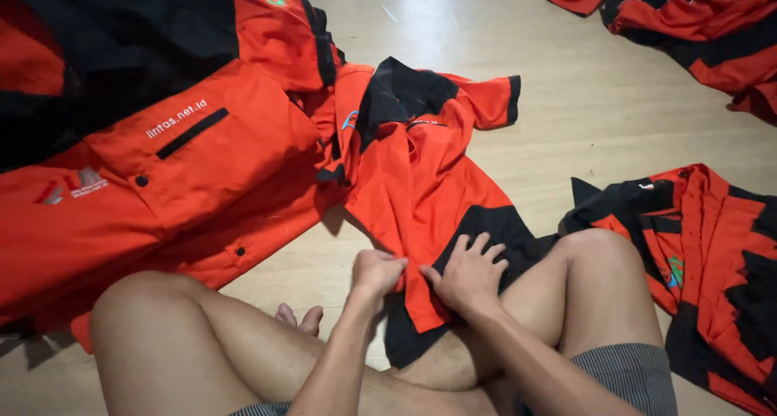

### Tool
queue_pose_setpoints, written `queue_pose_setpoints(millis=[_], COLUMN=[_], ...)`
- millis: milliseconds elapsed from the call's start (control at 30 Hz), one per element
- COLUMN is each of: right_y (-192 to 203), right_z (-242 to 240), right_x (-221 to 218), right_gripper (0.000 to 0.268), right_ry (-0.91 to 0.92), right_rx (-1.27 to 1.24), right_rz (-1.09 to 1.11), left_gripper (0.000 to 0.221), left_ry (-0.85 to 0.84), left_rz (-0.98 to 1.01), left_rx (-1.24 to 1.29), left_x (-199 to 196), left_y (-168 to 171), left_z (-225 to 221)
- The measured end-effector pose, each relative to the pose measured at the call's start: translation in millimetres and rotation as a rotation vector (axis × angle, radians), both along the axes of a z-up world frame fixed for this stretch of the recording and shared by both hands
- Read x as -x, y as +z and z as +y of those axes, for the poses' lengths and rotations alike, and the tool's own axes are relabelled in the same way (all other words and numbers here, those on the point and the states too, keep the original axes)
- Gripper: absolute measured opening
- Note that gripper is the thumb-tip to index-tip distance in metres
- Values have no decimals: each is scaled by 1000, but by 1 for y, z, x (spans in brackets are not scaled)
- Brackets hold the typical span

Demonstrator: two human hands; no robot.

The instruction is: Buttoning and folding shirts on the floor in a production environment.

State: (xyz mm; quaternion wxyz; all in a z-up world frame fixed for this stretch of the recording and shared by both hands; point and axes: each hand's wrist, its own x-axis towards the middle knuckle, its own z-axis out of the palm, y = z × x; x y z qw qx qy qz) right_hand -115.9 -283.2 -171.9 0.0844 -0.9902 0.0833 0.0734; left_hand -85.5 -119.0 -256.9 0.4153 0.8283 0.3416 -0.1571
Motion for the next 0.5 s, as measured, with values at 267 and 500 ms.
queue_pose_setpoints(millis=[267, 500], right_y=[-44, 38], right_z=[-30, -83], right_x=[-42, -48], right_gripper=[39, 34], right_ry=[15, -330], right_rx=[-244, -727], right_rz=[25, -123], left_gripper=[46, 72], left_ry=[191, 148], left_rz=[-277, -196], left_rx=[766, 768], left_x=[14, -16], left_y=[70, 120], left_z=[-21, 67])
